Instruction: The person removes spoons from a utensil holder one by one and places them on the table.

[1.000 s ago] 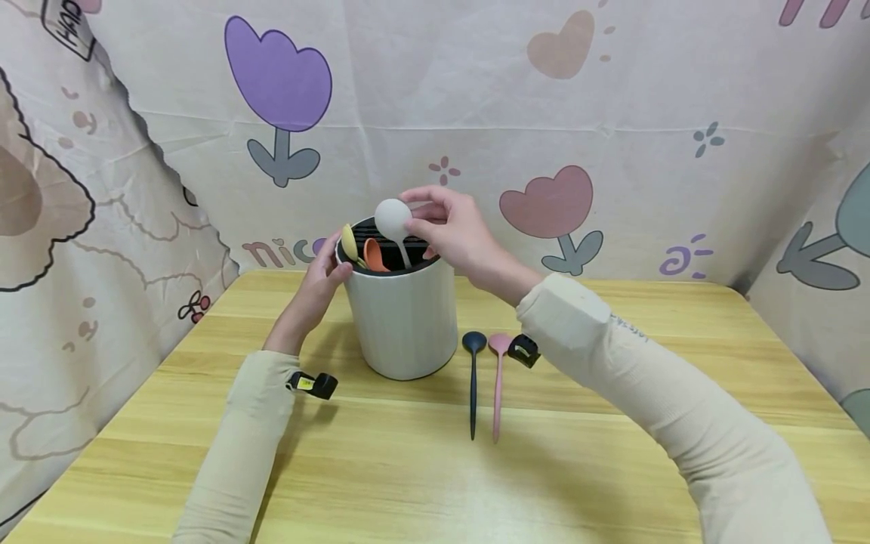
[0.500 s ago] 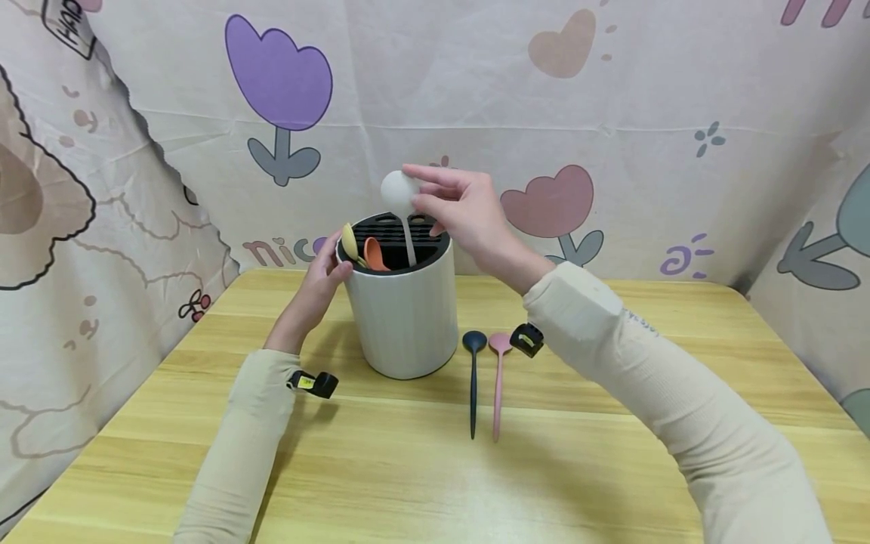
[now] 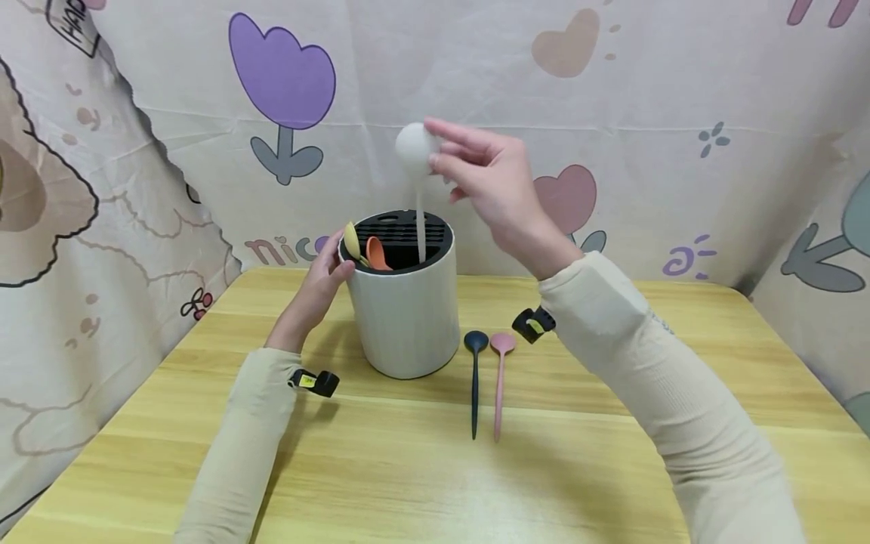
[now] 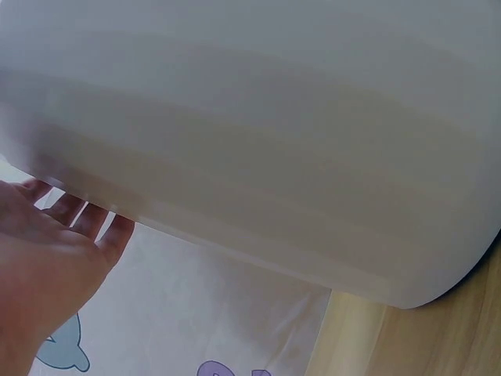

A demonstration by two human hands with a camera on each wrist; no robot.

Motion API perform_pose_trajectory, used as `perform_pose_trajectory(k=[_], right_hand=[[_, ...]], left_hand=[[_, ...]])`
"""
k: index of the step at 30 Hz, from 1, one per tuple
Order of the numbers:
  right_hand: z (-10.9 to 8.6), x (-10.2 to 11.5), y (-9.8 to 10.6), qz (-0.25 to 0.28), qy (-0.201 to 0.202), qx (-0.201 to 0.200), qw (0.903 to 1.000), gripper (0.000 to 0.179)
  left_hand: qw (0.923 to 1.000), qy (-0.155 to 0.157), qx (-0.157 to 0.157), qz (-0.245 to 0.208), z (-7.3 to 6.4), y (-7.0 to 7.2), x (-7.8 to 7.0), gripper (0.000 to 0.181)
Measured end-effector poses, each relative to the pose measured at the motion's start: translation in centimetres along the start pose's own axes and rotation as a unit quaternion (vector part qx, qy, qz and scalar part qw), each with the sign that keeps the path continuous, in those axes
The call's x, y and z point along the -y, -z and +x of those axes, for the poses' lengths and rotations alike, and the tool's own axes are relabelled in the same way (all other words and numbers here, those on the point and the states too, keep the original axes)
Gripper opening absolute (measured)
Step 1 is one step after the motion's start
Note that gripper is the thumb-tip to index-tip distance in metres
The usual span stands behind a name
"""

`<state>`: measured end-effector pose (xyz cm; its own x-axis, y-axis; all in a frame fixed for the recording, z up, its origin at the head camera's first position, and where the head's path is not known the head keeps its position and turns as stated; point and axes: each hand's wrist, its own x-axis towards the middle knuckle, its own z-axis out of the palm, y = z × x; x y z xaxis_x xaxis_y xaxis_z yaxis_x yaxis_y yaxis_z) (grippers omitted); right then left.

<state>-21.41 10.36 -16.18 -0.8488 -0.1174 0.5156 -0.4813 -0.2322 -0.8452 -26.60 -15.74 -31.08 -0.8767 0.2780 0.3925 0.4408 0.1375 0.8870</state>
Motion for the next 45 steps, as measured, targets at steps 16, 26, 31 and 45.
perform_pose_trajectory(k=[16,26,31,45], right_hand=[[0.6,2.4,2.1,0.068,0.006,-0.052,0.9963,0.034],[-0.2,0.1,3.6,0.003,-0.027,-0.06,0.9978,0.033],[-0.5,-0.7,4.1,-0.02,-0.063,-0.056,0.9963,0.046],[-1.6,-4.0,5.9,-0.061,-0.1,-0.02,0.9929,0.051]], left_hand=[[1.0,0.003,0.005,-0.002,0.0,0.0,-0.1,0.126],[1.0,0.002,0.001,-0.003,0.1,-0.1,0.0,0.128],[1.0,0.002,0.0,-0.006,0.1,0.0,0.0,0.128],[1.0,0.0,0.003,-0.005,0.1,0.0,0.1,0.127]])
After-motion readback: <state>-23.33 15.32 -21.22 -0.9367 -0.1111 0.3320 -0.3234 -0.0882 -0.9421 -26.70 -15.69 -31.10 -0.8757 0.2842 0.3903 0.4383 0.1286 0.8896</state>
